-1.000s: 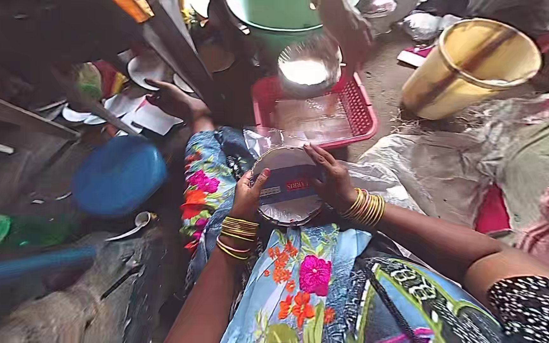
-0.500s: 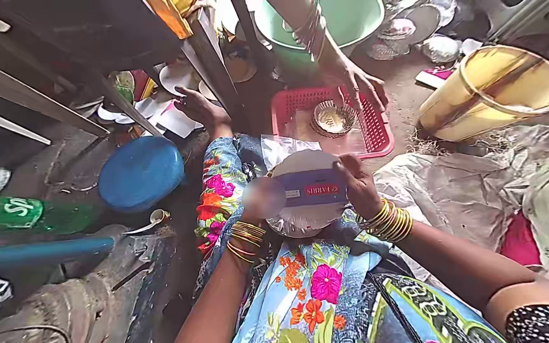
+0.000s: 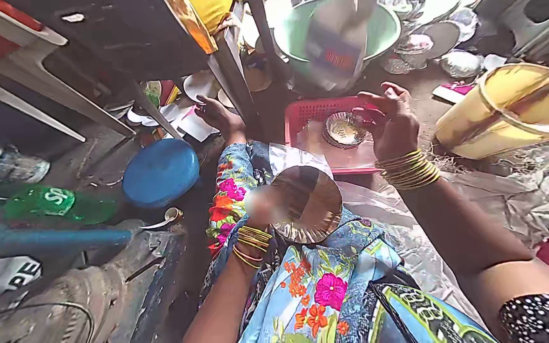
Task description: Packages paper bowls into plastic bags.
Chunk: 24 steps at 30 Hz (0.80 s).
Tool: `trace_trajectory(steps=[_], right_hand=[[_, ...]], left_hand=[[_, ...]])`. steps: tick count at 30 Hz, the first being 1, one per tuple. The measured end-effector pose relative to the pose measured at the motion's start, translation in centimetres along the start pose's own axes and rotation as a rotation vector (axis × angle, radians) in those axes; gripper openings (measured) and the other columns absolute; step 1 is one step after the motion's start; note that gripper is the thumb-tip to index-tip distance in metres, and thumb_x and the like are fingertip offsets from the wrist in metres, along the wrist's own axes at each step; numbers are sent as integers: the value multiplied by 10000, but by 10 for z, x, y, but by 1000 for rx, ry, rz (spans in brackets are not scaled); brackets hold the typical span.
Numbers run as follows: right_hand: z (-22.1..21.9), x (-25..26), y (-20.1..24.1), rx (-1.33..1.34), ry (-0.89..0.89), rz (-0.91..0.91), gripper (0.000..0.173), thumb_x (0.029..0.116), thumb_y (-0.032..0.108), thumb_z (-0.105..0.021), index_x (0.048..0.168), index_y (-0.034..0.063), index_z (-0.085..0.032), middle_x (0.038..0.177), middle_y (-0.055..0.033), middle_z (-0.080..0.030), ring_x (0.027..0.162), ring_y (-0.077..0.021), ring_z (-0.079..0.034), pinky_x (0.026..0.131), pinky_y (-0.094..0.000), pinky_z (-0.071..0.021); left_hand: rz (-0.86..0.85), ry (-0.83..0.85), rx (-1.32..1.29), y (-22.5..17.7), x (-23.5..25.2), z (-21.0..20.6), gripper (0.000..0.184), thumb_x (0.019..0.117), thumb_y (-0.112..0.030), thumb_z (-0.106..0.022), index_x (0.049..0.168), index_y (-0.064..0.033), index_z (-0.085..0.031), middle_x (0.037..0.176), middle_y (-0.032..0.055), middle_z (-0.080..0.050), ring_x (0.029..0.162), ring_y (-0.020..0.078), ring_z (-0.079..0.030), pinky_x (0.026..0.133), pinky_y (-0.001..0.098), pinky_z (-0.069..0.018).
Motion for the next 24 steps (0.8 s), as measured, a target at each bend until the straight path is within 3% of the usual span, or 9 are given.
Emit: trace_trajectory(steps=[2,3,6,8,12,15,17,20,24], right_hand=[[-17,-10,-2,-109,251,-11,464,1086,329,-364,1485,90,-362,1254,-40,-659,1056,-162,-691,859,-366,-592],[-27,-22,-11,-206,409,-25,476,1047,269,-468,1464,54,-390,1252,-53,-638,1068,-139,-669,883,-341,-577],[-46,-61,-54,-500,821,-79,628,868,218,-758,1414,17,-523,1197,-130,-687,1020,-173,-693,864,-367,-586],[-47,-74,-79,-542,929,-164,521,822,126,-785,1309,42,-621,1097,-79,-713,952,-117,-686,852,-339,-576],[-35,-77,-92,-403,952,-321,371,790,-19,-780,1140,18,-662,946,-13,-715,847,-48,-682,799,-245,-581],[-13,-66,-75,-436,869,-200,297,769,-13,-761,1052,38,-686,884,-11,-719,790,-69,-688,744,-280,-594],[4,-58,-52,-510,785,-89,331,767,6,-775,1081,58,-687,911,3,-722,806,-53,-692,751,-281,-601],[24,-56,-30,-632,693,141,343,769,140,-790,1092,79,-691,914,23,-719,813,-25,-680,745,-283,-588],[31,-89,-10,-835,558,565,369,870,276,-719,1129,14,-724,942,-151,-746,830,-286,-725,710,-532,-568]], left_hand=[[-46,-17,8,-9,-2,-1,180,1026,11,-527,1159,116,-588,987,50,-695,886,-20,-650,852,170,-540],[-73,-14,25,-12,-3,-2,204,1024,13,-527,1184,127,-581,1023,69,-691,912,-17,-649,871,171,-536],[-187,54,148,-22,-5,-9,280,1005,-1,-543,1238,153,-572,1153,146,-672,1035,18,-635,958,189,-510],[-263,114,292,-26,-9,-18,299,991,-49,-584,1229,129,-612,1190,180,-672,1098,79,-643,1000,240,-508],[-272,210,583,-35,-13,-30,341,1039,-233,-538,1182,43,-681,1158,137,-678,1020,114,-629,929,306,-501],[-249,360,929,-60,-13,-36,477,1065,-411,-472,1229,-42,-726,1341,121,-661,1223,231,-636,1047,486,-487],[-362,345,1092,-81,-12,-41,426,1068,-353,-486,1189,-44,-752,1283,135,-697,1217,297,-644,1038,552,-475],[-617,158,1198,-108,-9,-44,313,1014,-261,-585,1134,-45,-778,1186,128,-736,1107,330,-676,961,536,-522],[-888,-257,1240,-146,-7,-35,185,952,-131,-672,1047,-21,-787,1086,149,-760,976,348,-710,861,520,-552]])
Point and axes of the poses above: each hand's wrist, its own x-axis towards the middle knuckle, its own z-axis out of the back of the hand, y = z × x, the point moved 7 cm from there along x, towards the middle knuckle
